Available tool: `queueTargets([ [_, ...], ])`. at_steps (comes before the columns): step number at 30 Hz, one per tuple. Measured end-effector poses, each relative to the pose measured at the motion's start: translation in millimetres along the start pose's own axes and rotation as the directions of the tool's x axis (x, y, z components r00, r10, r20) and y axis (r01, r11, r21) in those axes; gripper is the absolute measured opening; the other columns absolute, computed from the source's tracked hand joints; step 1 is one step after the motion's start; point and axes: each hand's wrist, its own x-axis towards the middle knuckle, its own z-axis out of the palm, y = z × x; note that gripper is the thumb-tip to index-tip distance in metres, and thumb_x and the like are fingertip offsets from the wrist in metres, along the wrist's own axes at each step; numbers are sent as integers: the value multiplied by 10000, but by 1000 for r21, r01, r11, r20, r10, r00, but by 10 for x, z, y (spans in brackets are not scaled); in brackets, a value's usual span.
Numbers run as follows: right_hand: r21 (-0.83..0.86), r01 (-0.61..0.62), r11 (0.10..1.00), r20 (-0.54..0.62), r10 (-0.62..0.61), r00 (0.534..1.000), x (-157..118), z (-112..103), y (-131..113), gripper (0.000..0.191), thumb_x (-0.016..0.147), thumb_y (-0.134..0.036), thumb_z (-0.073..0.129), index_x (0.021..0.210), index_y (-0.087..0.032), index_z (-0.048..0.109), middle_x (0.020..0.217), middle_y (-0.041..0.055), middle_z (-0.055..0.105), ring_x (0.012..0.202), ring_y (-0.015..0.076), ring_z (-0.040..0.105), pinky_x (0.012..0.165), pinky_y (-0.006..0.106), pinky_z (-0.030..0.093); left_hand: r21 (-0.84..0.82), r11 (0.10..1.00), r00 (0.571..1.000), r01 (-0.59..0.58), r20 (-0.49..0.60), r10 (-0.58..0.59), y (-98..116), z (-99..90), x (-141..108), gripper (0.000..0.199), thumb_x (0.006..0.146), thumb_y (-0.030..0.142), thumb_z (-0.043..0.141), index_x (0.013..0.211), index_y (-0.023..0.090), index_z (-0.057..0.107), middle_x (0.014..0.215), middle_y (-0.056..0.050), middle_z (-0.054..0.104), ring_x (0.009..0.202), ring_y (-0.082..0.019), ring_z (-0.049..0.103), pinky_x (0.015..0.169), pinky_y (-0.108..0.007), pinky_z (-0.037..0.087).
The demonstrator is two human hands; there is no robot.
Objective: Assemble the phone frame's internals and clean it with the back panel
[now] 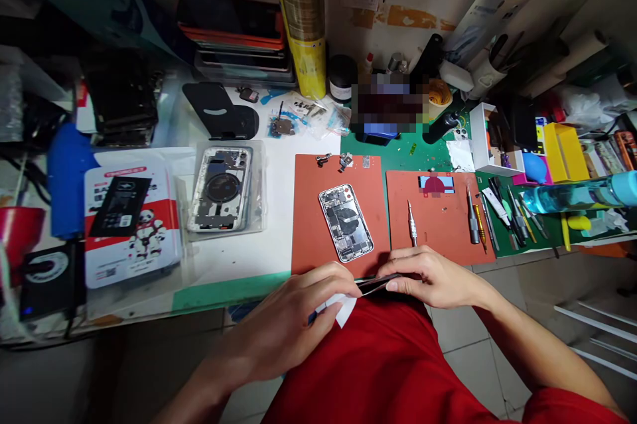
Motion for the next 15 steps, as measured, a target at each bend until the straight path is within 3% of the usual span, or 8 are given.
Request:
queueTargets([
  [8, -29, -2, 1000, 11, 2, 1000, 49, 15, -23, 300, 1133, -365, 573, 1308, -226, 773, 1126, 76, 781, 979, 195, 738, 877, 359, 587, -8, 1000, 1000, -2, -29, 1, 6, -9, 2, 292, 1059, 147, 481, 1220, 260, 697, 1241, -56, 770, 1115, -179, 754, 957, -289, 595],
  [15, -23, 65, 998, -34, -65, 997, 90, 49, -95, 361, 1157, -388, 513, 1142, -186, 811, 973, 64, 802, 822, 167, 715, 792, 318, 577, -18, 1000, 1000, 14, 9, -14, -8, -37, 20, 323, 1042, 133, 489, 1264, 268, 681, 1284, -52, 758, 1158, -179, 742, 981, -298, 600],
])
